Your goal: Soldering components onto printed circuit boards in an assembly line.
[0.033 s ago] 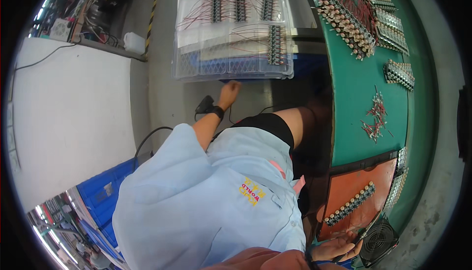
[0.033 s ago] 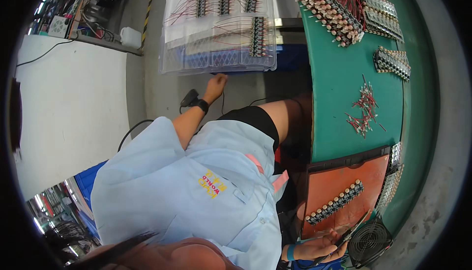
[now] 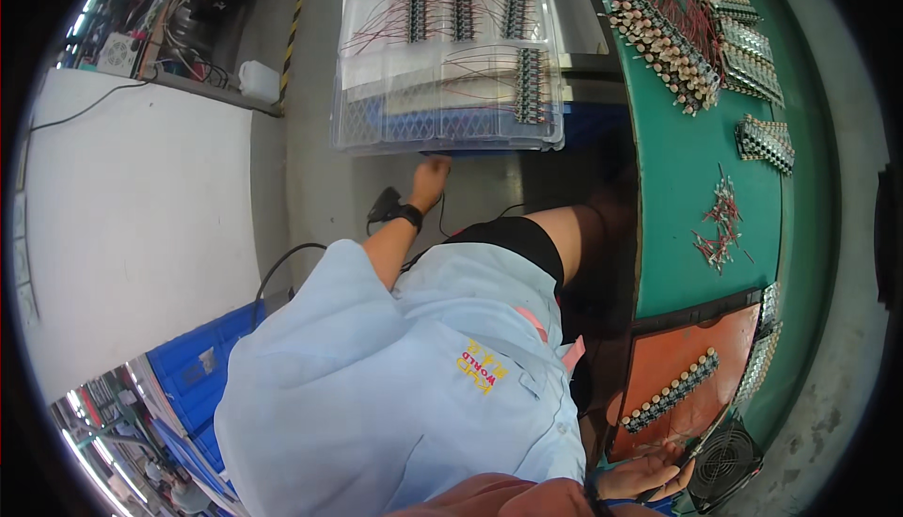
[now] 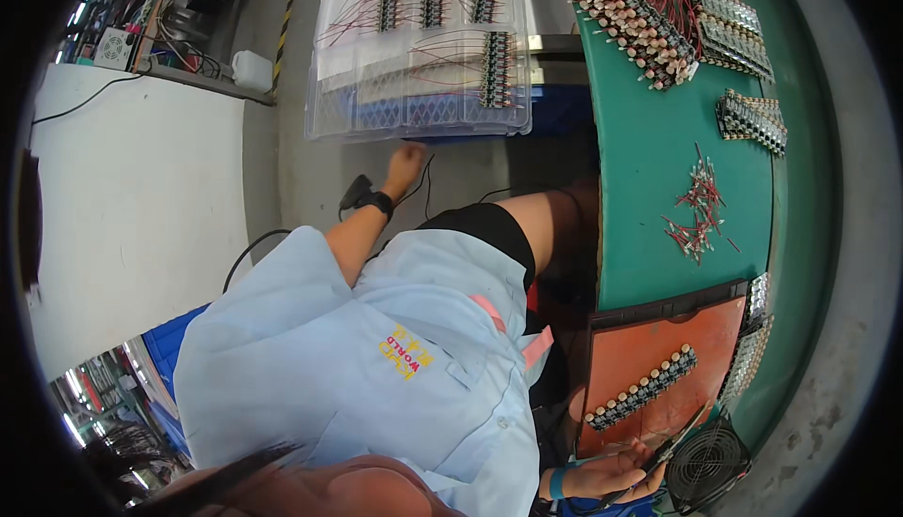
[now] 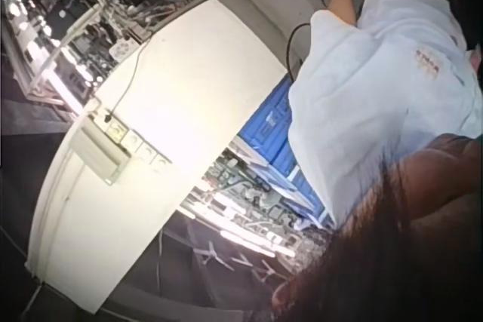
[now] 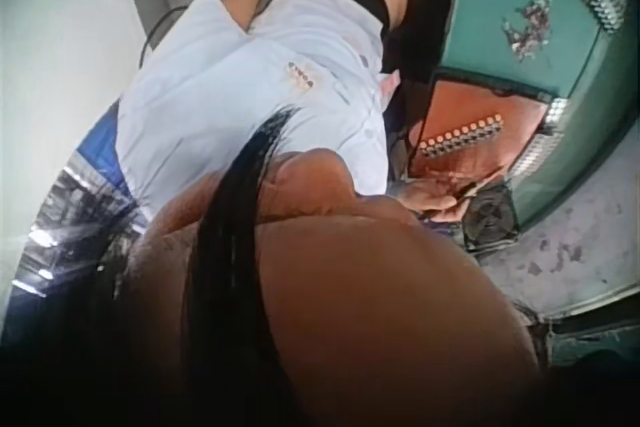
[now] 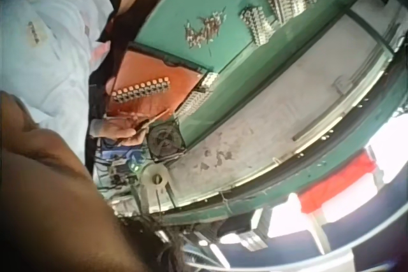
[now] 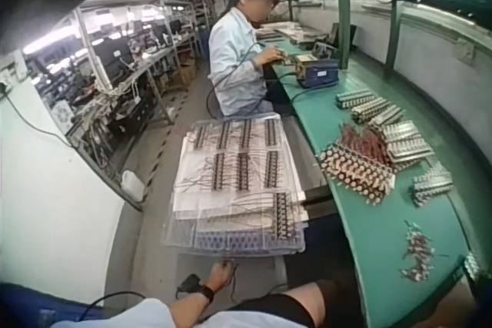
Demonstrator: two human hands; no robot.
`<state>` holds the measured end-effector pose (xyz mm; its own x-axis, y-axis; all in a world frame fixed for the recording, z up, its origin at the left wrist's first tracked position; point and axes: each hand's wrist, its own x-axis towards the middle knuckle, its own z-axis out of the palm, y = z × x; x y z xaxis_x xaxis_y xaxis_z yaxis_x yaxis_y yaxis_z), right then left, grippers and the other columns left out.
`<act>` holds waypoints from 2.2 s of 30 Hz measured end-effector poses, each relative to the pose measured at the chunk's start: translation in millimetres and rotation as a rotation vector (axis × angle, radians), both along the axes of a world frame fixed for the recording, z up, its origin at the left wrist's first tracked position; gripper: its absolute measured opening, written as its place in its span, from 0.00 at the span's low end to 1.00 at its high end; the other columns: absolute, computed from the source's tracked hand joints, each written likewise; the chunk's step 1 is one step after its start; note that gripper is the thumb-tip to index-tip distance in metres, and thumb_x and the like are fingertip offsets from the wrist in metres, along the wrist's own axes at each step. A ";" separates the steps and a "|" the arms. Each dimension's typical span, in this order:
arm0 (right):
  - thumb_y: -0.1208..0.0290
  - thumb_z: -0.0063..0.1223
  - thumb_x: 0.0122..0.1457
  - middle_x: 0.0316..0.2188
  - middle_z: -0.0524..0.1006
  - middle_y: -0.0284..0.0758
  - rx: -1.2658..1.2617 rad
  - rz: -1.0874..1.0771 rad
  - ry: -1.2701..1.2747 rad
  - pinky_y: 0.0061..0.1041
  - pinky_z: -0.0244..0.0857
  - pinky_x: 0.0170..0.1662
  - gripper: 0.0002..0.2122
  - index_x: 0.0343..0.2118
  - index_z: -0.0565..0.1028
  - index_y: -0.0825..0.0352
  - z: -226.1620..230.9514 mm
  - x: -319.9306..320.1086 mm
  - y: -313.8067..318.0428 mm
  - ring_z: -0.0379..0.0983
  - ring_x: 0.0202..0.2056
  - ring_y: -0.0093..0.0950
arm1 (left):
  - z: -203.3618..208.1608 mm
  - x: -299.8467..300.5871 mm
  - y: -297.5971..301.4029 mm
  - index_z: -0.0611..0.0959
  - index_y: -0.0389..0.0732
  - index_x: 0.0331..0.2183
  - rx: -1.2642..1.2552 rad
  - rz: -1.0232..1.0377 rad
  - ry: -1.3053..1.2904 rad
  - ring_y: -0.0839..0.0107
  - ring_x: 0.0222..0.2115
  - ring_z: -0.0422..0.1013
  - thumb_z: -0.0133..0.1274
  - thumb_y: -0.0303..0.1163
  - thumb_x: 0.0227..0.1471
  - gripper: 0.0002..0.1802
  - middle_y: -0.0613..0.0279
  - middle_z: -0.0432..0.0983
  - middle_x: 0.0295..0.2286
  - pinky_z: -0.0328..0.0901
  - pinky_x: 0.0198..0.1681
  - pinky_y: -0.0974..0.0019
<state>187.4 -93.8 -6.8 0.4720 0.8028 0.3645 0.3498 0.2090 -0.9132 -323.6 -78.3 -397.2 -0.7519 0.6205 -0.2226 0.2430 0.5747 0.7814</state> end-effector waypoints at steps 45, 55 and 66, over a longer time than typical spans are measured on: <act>0.64 0.41 0.61 0.33 0.72 0.42 0.095 0.051 0.035 0.28 0.66 0.43 0.18 0.48 0.63 0.72 -9.3 -6.2 -4.9 0.71 0.33 0.29 | 41.3 -129.5 -62.1 0.54 0.52 0.61 -0.757 -0.460 0.613 0.44 0.61 0.40 0.44 0.55 0.53 0.39 0.39 0.43 0.60 0.38 0.62 0.43; 0.66 0.41 0.61 0.36 0.74 0.44 0.164 0.159 0.005 0.30 0.68 0.44 0.18 0.50 0.63 0.72 -3.4 -8.1 6.2 0.72 0.37 0.30 | 46.8 -86.6 -88.2 0.58 0.44 0.60 -0.586 -0.239 0.333 0.45 0.61 0.44 0.43 0.42 0.57 0.32 0.42 0.44 0.60 0.42 0.63 0.54; 0.65 0.41 0.61 0.38 0.74 0.44 0.124 0.104 -0.036 0.30 0.67 0.45 0.18 0.50 0.63 0.72 6.7 -30.2 -1.7 0.72 0.39 0.30 | 91.3 -82.8 -91.1 0.55 0.34 0.59 -0.350 -0.171 0.102 0.47 0.60 0.45 0.39 0.55 0.55 0.41 0.38 0.45 0.59 0.41 0.62 0.56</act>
